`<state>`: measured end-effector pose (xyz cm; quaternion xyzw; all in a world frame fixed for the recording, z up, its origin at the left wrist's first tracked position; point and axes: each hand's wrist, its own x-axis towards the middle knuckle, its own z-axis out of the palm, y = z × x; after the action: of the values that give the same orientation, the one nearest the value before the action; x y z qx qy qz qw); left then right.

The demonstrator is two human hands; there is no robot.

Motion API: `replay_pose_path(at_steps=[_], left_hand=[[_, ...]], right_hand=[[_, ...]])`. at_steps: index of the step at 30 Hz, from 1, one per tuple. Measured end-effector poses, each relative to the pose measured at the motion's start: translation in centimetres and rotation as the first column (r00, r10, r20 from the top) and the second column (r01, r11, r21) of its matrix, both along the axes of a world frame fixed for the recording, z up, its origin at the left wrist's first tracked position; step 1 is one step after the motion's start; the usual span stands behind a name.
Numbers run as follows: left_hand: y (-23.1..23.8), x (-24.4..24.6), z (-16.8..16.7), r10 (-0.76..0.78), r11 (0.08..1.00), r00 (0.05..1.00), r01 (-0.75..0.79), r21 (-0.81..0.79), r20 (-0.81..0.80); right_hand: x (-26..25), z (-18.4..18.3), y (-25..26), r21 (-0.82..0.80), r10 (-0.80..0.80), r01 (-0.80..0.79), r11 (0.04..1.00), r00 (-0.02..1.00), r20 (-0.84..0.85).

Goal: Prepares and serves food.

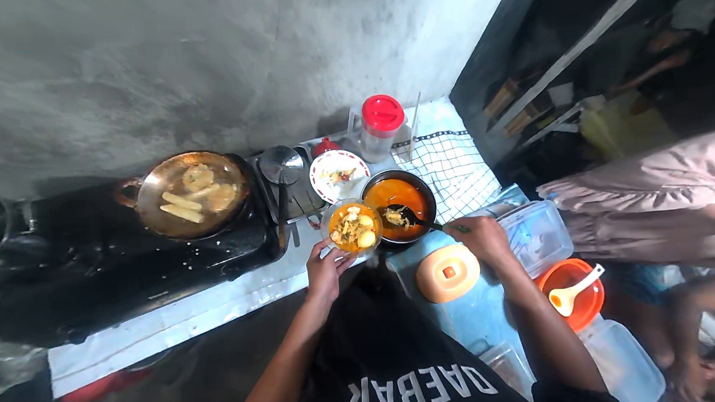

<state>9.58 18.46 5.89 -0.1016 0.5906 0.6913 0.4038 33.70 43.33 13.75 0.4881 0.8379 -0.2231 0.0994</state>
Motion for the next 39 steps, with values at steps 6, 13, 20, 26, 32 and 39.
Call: replay_pose_path(at_steps=[6, 13, 20, 26, 32, 39], left_hand=[[0.4, 0.2, 0.2, -0.027, 1.000, 0.999, 0.028, 0.010, -0.016], [1.5, 0.3, 0.6, -0.072, 0.997, 0.997, 0.072, 0.006, -0.005], [2.1, 0.3, 1.1, -0.089, 0.996, 0.996, 0.089, 0.025, 0.002], [2.0, 0.2, 0.9, -0.100, 0.994, 0.995, 0.100, 0.033, 0.001], [1.2, -0.9, 1.3, -0.118, 0.992, 0.993, 0.119, 0.039, -0.029], [-1.2, -2.7, 2.0, -0.204, 0.979, 0.977, 0.205, 0.003, -0.063]], right_hand=[[1.3, 2.3, -0.5, 0.008, -0.045, 0.047, 0.999, 0.979, -0.197], [-0.1, 1.1, -6.1, 0.240, 0.093, -0.004, 0.971, 0.928, -0.361], [-1.0, -3.1, -9.6, 0.727, 0.382, 0.008, 0.686, 0.847, -0.370], [-1.2, -2.9, -9.8, 0.717, 0.333, 0.050, 0.696, 0.862, -0.383], [-1.7, -1.6, -9.0, 0.586, 0.035, 0.176, 0.791, 0.943, -0.330], [-4.4, -6.1, -9.4, 0.362, -0.133, 0.145, 0.921, 0.989, -0.057]])
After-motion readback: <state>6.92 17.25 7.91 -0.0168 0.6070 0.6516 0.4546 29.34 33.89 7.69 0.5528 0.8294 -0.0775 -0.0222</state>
